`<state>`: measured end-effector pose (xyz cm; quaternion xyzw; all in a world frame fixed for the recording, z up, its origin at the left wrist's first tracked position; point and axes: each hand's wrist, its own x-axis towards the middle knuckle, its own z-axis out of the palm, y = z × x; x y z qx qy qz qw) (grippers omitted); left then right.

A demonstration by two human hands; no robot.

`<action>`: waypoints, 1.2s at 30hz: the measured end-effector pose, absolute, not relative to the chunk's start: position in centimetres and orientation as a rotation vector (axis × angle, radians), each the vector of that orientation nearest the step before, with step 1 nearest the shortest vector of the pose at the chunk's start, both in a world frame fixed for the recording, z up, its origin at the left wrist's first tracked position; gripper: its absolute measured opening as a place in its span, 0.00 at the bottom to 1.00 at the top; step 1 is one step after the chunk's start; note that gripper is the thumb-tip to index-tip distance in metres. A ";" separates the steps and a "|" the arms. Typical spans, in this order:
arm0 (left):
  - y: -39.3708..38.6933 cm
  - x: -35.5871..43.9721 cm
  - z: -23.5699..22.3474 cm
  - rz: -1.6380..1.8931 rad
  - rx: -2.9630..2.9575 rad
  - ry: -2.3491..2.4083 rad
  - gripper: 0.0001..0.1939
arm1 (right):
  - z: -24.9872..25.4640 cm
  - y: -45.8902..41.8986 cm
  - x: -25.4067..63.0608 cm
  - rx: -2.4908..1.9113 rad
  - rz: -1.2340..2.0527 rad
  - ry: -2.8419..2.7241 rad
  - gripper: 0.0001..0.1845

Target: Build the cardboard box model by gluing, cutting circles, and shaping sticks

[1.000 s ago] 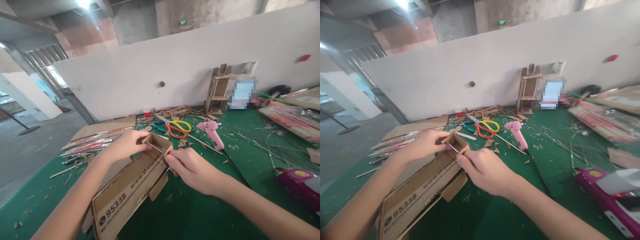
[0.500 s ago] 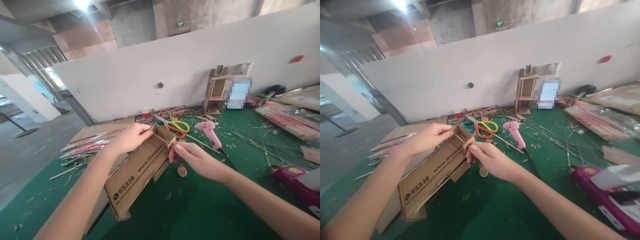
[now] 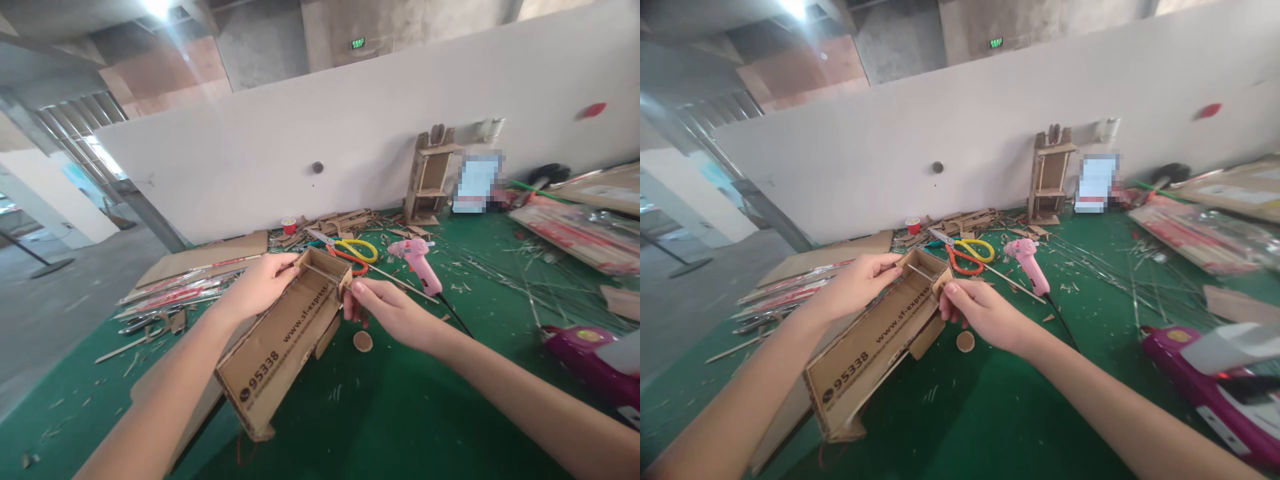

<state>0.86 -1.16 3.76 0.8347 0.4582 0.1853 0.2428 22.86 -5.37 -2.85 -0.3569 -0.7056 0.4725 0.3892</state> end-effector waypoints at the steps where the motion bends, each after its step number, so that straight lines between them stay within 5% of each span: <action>1: -1.2 0.9 4.0 0.497 2.305 1.268 0.16 | -2.8 -5.6 22.7 -0.909 1.175 -1.824 0.25; 36: -0.4 1.0 2.6 0.585 2.395 1.321 0.17 | -3.2 -6.1 21.7 -1.051 0.934 -1.917 0.22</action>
